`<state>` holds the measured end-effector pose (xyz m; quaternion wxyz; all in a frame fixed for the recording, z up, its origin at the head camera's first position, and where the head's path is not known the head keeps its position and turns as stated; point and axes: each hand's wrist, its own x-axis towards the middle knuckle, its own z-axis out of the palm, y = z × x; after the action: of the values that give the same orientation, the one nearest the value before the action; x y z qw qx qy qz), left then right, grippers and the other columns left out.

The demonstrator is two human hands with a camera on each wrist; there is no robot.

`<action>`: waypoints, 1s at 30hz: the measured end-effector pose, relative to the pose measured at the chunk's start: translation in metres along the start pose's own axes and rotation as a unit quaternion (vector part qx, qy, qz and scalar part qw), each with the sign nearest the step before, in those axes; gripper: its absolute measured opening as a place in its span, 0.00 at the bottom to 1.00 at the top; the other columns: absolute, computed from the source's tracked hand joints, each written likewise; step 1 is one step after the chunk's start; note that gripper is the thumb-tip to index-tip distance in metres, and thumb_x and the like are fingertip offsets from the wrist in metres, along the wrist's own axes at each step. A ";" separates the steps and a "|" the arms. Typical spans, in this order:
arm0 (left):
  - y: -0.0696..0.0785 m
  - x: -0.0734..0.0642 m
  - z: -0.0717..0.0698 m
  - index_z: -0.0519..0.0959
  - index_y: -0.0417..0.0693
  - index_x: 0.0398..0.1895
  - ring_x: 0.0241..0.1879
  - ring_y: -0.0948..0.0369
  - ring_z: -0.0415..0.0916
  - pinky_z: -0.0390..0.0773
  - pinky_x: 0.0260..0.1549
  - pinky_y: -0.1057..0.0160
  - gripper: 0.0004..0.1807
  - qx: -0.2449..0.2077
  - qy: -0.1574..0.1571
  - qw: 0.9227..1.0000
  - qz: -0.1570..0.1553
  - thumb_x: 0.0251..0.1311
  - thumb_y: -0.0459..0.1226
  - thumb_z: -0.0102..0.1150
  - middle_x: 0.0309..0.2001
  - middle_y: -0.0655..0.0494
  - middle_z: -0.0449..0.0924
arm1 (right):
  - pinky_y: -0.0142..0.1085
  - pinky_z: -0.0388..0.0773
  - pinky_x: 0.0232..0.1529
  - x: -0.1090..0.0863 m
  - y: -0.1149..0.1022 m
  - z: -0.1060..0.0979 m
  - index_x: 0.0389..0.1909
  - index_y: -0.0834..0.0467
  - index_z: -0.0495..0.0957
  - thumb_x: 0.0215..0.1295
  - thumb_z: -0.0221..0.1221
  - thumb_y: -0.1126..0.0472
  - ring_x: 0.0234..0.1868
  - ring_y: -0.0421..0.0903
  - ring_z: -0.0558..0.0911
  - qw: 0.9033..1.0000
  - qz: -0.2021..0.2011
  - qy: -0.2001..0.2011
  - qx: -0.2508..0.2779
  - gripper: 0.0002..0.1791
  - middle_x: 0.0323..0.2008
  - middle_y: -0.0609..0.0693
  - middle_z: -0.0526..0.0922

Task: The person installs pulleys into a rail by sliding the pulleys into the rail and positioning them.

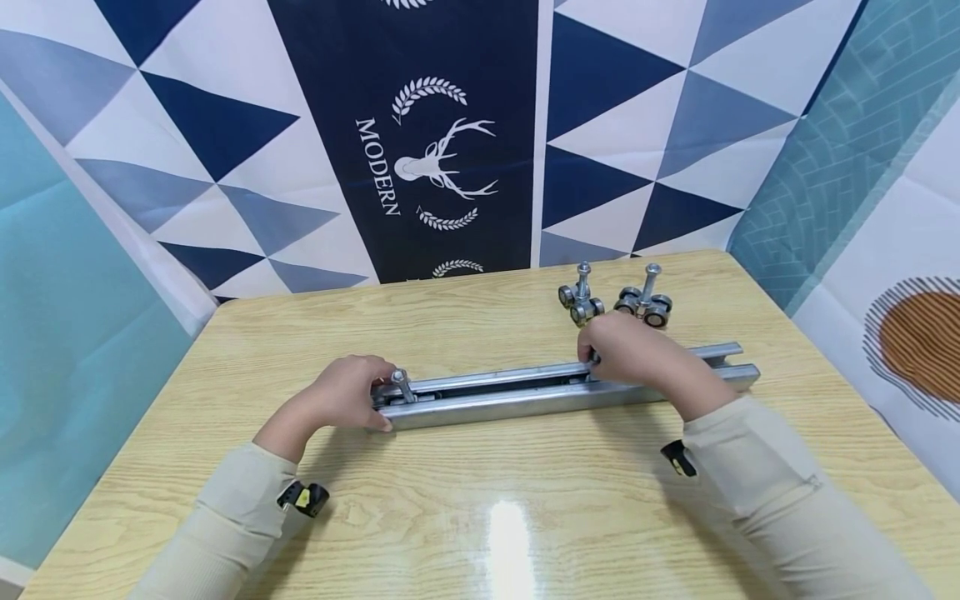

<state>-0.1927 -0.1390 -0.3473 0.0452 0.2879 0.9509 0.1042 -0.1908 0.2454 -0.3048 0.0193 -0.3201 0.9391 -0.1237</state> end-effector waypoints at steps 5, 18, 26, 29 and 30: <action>0.000 0.000 0.000 0.81 0.46 0.49 0.42 0.57 0.78 0.77 0.43 0.55 0.33 0.001 0.000 1.000 0.004 0.34 0.43 0.83 0.45 0.54 0.83 | 0.42 0.79 0.31 0.002 -0.002 0.001 0.28 0.58 0.85 0.47 0.64 0.76 0.31 0.44 0.81 1.000 0.001 -0.003 -0.007 0.11 0.29 0.46 0.84; 0.000 0.000 0.001 0.82 0.46 0.48 0.41 0.57 0.79 0.77 0.42 0.55 0.33 0.001 0.002 1.000 0.002 0.33 0.43 0.83 0.45 0.54 0.83 | 0.41 0.80 0.32 0.009 -0.008 0.005 0.29 0.59 0.85 0.48 0.64 0.76 0.32 0.45 0.82 1.000 -0.011 -0.005 0.000 0.10 0.30 0.46 0.84; 0.000 0.001 0.002 0.82 0.46 0.48 0.41 0.57 0.78 0.77 0.42 0.55 0.32 0.000 0.000 1.000 -0.002 0.33 0.43 0.83 0.45 0.54 0.83 | 0.42 0.81 0.33 0.014 -0.013 0.007 0.28 0.59 0.85 0.47 0.63 0.76 0.33 0.45 0.82 1.000 -0.019 -0.003 0.001 0.11 0.30 0.47 0.83; 0.000 0.001 0.001 0.82 0.46 0.47 0.41 0.57 0.78 0.77 0.42 0.55 0.32 -0.001 0.000 1.000 -0.001 0.33 0.43 0.83 0.45 0.54 0.83 | 0.41 0.80 0.33 0.016 -0.015 0.008 0.27 0.58 0.85 0.47 0.62 0.76 0.32 0.43 0.81 1.000 -0.025 -0.001 0.004 0.11 0.29 0.47 0.84; 0.000 0.000 0.001 0.82 0.46 0.47 0.41 0.57 0.78 0.77 0.42 0.55 0.32 -0.002 0.000 1.000 -0.002 0.33 0.43 0.83 0.45 0.54 0.83 | 0.41 0.80 0.32 0.016 -0.015 0.008 0.27 0.58 0.85 0.47 0.62 0.76 0.31 0.43 0.81 1.000 -0.026 -0.001 0.005 0.11 0.29 0.46 0.84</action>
<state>-0.1930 -0.1389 -0.3483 0.0460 0.2864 0.9511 0.1057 -0.1939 0.2222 -0.3082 0.0190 -0.3447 0.9297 -0.1285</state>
